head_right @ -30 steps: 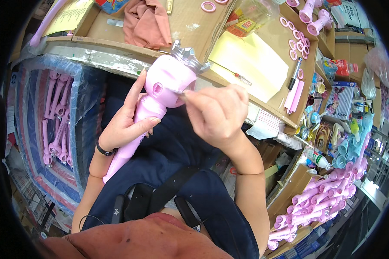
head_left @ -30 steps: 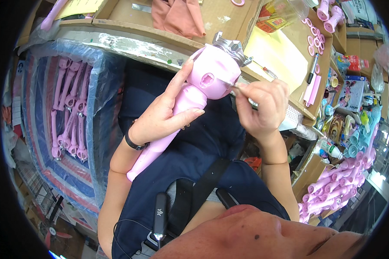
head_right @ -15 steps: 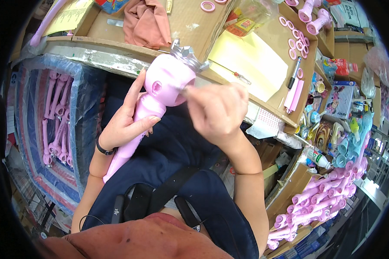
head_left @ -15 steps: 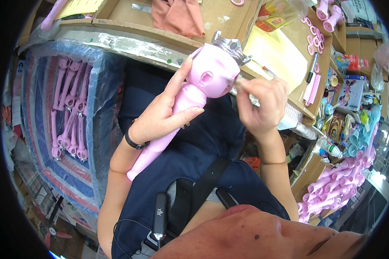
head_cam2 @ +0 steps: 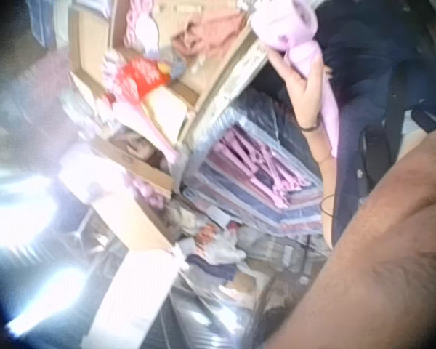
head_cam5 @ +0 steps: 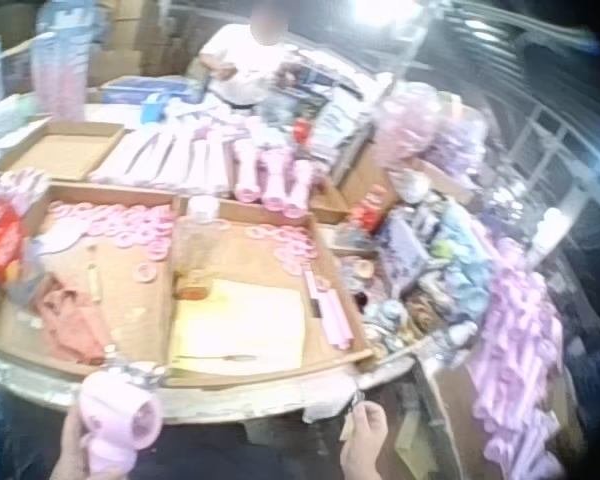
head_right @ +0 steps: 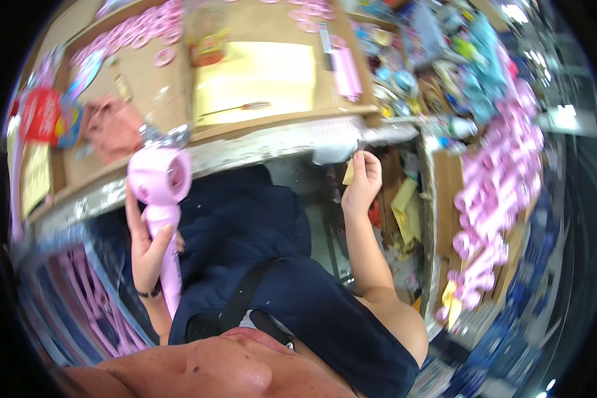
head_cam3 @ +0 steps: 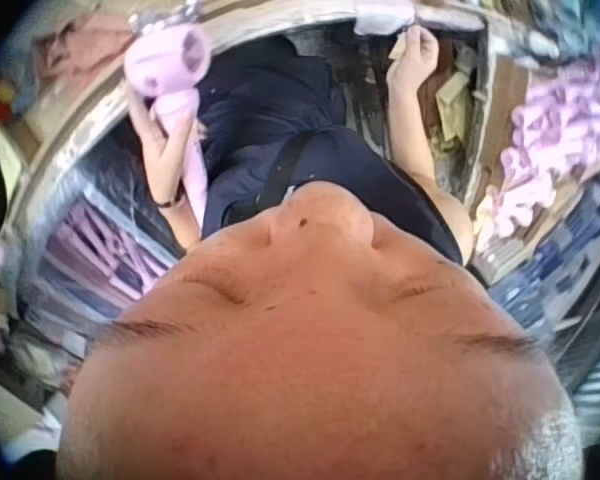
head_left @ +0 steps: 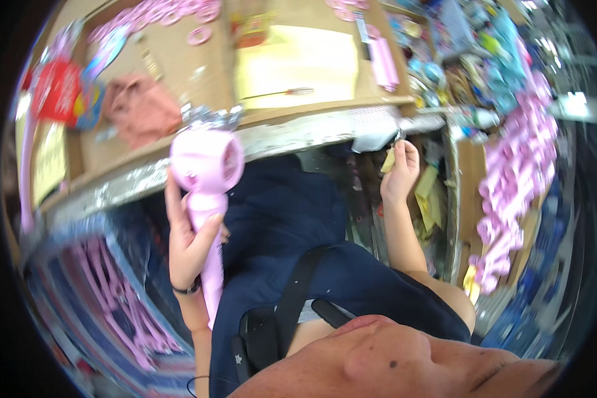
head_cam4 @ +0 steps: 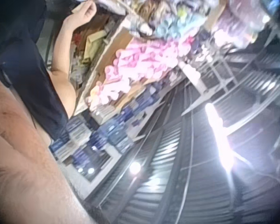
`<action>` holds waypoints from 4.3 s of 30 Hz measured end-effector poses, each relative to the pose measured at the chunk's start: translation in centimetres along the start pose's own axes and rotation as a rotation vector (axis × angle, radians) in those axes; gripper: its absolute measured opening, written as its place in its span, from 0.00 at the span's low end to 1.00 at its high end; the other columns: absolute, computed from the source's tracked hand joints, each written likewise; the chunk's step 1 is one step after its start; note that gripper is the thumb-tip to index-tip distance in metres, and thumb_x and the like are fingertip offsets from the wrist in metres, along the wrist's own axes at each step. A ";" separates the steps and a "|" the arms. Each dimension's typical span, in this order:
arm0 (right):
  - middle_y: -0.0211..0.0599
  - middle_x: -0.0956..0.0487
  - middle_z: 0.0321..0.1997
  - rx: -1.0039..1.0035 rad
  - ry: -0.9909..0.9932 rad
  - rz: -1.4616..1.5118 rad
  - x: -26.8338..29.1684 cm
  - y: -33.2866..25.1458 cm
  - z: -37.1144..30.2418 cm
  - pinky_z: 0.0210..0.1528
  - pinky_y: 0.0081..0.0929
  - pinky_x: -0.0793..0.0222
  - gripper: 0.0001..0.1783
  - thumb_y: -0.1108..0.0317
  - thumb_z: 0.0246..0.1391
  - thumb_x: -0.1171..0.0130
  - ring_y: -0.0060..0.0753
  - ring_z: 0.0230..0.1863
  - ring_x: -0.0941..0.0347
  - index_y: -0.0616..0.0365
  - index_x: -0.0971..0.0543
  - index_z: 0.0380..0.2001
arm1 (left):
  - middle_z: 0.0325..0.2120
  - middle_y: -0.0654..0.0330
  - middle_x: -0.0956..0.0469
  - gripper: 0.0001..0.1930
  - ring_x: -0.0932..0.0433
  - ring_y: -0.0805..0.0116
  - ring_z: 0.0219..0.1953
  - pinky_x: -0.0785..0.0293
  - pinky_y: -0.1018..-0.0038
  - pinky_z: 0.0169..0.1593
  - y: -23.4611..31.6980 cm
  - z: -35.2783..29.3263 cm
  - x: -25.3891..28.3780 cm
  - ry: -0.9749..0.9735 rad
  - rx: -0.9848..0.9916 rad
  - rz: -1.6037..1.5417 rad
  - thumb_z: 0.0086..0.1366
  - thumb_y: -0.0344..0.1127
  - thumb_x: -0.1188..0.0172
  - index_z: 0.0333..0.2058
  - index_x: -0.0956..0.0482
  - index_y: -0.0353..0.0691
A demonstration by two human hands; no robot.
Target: The person assembles pink plastic toy wands by attaching a silver crown piece to the top, wiping the surface with a cloth, and using a small tool to adjust the crown. They handle multiple wands one at a time, placing finished units aside.
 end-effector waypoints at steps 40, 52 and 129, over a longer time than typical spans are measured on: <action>0.26 0.24 0.29 1.001 -0.926 -0.439 -25.6 -11.0 -11.7 0.49 0.33 0.46 0.13 0.77 0.37 0.35 0.28 0.32 0.30 0.52 0.20 0.30 | 0.45 0.55 0.30 0.45 0.27 0.77 0.28 0.26 0.79 0.31 1.2 -0.2 -0.5 -0.048 -0.002 0.096 0.61 0.28 0.42 0.68 0.65 0.49; 0.23 0.24 0.28 1.110 -0.887 -0.502 -26.0 -9.9 -12.9 0.47 0.29 0.49 0.12 0.73 0.37 0.34 0.25 0.31 0.30 0.48 0.22 0.30 | 0.46 0.54 0.31 0.46 0.28 0.76 0.30 0.27 0.79 0.33 0.9 -0.2 -0.6 -0.061 -0.128 0.241 0.60 0.26 0.43 0.68 0.66 0.50; 0.23 0.23 0.25 1.196 -0.893 -0.567 -26.1 -11.2 -12.1 0.47 0.27 0.48 0.12 0.74 0.36 0.34 0.24 0.25 0.31 0.48 0.20 0.29 | 0.53 0.50 0.37 0.45 0.34 0.70 0.41 0.34 0.77 0.42 0.8 -0.2 -0.7 -0.055 -0.165 0.329 0.60 0.29 0.41 0.67 0.64 0.44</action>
Point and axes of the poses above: each hand's wrist, its own z-axis towards the middle knuckle, its own x-axis out of the back of the hand, y = z × x, the point moved 7 cm from there along z, towards the middle knuckle
